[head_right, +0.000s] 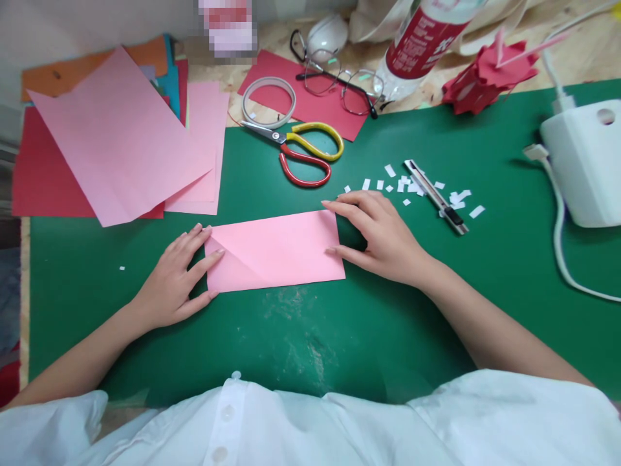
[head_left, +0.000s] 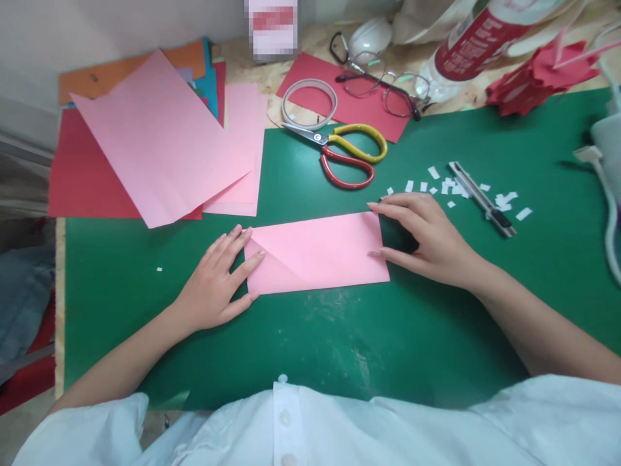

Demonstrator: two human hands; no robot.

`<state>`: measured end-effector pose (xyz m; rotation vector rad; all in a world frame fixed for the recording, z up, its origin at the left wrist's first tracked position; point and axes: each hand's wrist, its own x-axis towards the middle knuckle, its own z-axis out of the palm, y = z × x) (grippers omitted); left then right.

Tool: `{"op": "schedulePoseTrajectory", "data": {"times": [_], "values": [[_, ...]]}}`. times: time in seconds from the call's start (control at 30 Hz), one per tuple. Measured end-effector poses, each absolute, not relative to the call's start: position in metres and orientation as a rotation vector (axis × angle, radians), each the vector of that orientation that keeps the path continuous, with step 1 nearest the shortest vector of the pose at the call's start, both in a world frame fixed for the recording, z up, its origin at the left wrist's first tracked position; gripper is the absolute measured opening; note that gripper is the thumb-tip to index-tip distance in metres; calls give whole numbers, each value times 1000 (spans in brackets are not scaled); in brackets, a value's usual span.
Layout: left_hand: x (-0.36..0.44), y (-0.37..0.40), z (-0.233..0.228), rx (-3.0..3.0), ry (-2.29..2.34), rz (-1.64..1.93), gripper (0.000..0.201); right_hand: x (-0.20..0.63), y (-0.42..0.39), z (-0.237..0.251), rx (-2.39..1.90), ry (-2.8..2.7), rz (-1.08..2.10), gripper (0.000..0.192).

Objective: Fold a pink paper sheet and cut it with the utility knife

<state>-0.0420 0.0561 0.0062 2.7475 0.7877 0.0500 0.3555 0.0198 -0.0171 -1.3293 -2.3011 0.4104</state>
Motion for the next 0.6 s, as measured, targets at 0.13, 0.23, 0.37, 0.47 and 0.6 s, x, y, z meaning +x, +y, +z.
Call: {"op": "schedulePoseTrajectory", "data": {"times": [0.13,0.23,0.37,0.47,0.6], "values": [[-42,56,7,2763,796,42,59,352,17,-18,-1360,-2239,400,62],[-42,56,7,2762,794,57,61,349,15,-18,-1360,-2205,378,55],[-42,57,7,2768,793,99,63,347,14,-17,-1336,-2162,396,47],[-41,57,7,2774,786,105,63,346,14,-18,-1328,-2099,398,50],[-40,56,8,2782,798,112,65,343,7,-19,-1258,-2023,381,70]]}}
